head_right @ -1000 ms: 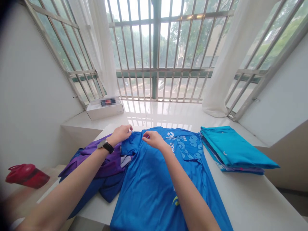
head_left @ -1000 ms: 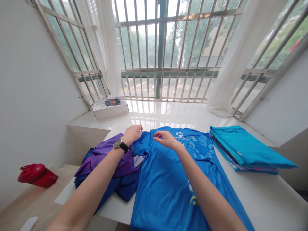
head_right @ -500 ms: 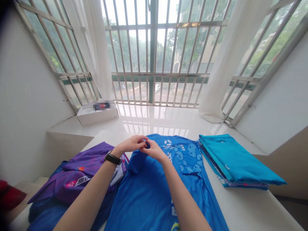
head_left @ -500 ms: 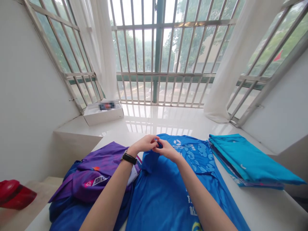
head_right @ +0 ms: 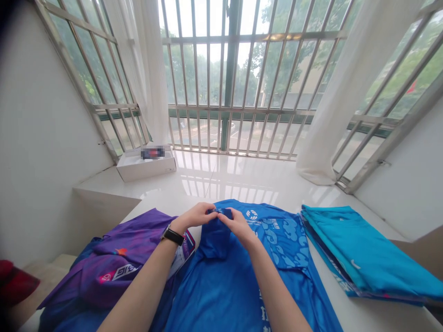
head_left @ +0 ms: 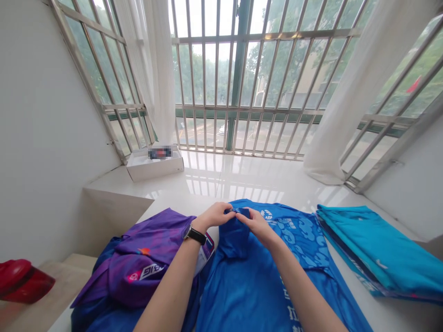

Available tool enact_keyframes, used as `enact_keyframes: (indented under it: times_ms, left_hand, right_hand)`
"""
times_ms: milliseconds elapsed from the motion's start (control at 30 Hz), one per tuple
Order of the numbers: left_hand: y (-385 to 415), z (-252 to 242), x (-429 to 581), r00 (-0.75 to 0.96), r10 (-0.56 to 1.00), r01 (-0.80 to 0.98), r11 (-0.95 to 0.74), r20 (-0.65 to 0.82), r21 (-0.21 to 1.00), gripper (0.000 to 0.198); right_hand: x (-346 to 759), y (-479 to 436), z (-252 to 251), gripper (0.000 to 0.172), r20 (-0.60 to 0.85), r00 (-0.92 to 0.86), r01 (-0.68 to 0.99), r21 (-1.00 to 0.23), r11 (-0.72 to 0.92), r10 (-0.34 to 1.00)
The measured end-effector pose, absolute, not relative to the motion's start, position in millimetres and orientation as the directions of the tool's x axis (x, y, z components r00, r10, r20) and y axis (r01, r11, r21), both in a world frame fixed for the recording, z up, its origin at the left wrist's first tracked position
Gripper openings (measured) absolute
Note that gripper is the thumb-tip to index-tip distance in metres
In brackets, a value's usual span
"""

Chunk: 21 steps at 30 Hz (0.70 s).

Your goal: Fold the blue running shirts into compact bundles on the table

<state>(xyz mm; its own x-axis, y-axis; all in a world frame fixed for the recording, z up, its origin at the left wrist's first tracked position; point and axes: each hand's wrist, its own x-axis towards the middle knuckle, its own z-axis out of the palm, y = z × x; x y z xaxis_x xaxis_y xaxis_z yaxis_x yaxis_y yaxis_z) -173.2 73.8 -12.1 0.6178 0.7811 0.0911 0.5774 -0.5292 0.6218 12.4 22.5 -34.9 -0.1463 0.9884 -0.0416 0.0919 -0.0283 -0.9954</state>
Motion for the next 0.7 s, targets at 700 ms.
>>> enact_keyframes:
  times_ms: [700]
  left_hand:
    - [71.1,-32.4,-164.0,0.497,0.866,0.788,-0.478,0.057,0.388,0.018]
  right_hand:
    - [35.5,19.0,-29.7,0.031,-0.427,-0.192,0.528,-0.804,-0.274,0.884]
